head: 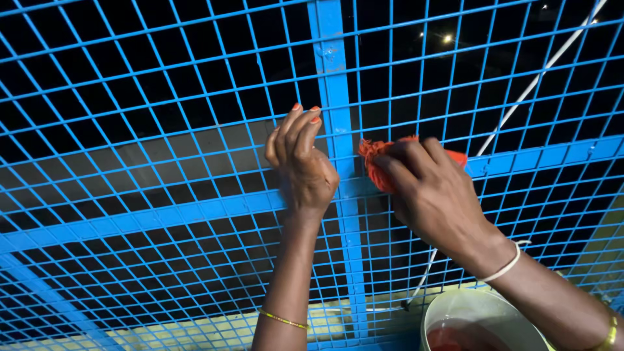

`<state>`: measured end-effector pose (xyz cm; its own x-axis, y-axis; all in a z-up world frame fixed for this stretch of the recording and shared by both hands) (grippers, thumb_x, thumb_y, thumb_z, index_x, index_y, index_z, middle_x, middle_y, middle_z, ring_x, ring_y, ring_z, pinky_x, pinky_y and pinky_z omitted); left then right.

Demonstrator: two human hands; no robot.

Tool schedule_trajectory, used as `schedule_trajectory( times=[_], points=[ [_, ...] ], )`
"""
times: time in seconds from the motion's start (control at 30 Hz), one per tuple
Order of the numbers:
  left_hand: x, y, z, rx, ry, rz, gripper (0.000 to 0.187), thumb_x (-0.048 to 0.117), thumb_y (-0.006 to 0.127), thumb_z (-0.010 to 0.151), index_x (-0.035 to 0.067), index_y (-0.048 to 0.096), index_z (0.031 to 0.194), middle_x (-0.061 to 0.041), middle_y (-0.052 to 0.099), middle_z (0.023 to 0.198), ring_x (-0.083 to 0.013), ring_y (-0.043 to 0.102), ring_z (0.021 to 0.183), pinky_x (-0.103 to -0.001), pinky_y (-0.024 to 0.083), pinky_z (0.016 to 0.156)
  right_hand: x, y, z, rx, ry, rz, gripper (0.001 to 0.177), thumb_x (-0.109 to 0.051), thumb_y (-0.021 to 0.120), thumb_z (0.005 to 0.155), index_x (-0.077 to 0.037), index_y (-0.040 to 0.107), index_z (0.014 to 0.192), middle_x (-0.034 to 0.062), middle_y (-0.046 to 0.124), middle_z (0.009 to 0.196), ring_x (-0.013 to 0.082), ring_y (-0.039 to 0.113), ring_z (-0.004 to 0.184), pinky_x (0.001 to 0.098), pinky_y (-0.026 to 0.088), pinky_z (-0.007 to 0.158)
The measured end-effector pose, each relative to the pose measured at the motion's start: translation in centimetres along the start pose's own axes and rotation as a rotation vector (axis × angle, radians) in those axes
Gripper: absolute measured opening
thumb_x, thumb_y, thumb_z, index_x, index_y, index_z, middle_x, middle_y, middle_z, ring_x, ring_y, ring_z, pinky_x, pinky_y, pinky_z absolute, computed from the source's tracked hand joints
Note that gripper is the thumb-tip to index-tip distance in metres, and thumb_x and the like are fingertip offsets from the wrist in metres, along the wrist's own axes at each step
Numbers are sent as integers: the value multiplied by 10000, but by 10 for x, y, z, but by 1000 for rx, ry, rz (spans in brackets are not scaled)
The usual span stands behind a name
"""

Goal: The person wipes down the mesh of a blue metal gate using a red cloth, periodically dipping the cloth into a white bucket on the ground.

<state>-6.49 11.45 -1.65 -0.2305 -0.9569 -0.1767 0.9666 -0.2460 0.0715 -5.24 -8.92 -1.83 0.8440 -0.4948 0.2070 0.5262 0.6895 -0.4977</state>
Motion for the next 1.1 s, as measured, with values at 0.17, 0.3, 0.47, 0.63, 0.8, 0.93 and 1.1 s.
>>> schedule_trajectory(
  times=[0.17,0.3,0.47,0.63,0.8,0.93,1.1],
  points=[
    [-2,1,-3,19,14,-78,561,-174,452,924,113,375,1399,-95,582,1414,-312,518,1444,-515,356,1238,-15,39,-3,106,-228,-43,548,-44,648,725,34,637,1268,181,599,1258,314,612,1019,394,550,874],
    [-4,-1,-5,19,-43,-242,524,-187,410,946,75,403,1400,-138,584,1392,-340,520,1411,-427,516,1171,-18,52,0,69,-181,8,528,-42,658,772,24,618,1294,178,597,1281,306,605,987,389,558,851],
    [-9,-9,-7,-27,-242,-523,497,-178,352,914,64,422,1343,-251,519,1454,-298,685,1244,-384,613,1033,-5,32,-10,-32,-186,-81,558,-37,648,737,0,613,1293,155,597,1265,306,618,1048,402,568,896],
    [-3,-13,-4,-26,6,-226,500,-173,413,921,82,432,1351,-112,665,1293,-378,510,1440,-510,427,1215,-2,34,-6,36,-110,133,509,-94,667,768,-41,633,1273,127,617,1235,309,620,1057,400,565,860],
    [-4,-11,-11,-65,-60,-236,501,-176,416,941,92,458,1362,-128,658,1328,-361,509,1472,-483,397,1232,-5,68,-10,112,-191,148,489,-95,687,802,-58,662,1289,125,624,1265,289,607,995,381,541,821],
    [-4,-13,-6,-99,-9,-116,429,-96,474,945,105,493,1324,-94,667,1280,-352,497,1473,-543,352,1284,18,73,-37,74,-488,13,508,-127,696,799,-97,670,1306,97,612,1280,240,596,1004,383,543,870],
    [3,-10,-7,-208,34,97,349,74,540,1007,103,481,1350,-129,611,1318,-371,370,1510,-601,302,1265,61,57,-70,-11,-392,28,471,-161,737,758,-94,645,1216,83,605,1284,268,615,1091,394,550,904]
  ],
)
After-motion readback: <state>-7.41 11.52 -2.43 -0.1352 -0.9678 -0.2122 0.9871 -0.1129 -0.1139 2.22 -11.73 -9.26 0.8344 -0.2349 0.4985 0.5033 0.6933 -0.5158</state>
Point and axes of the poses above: each hand's wrist, its own z-axis towards the middle knuckle, its own y-axis out of the palm, x = y × z, the point moved 1 cm from there along z, towards the middle knuckle
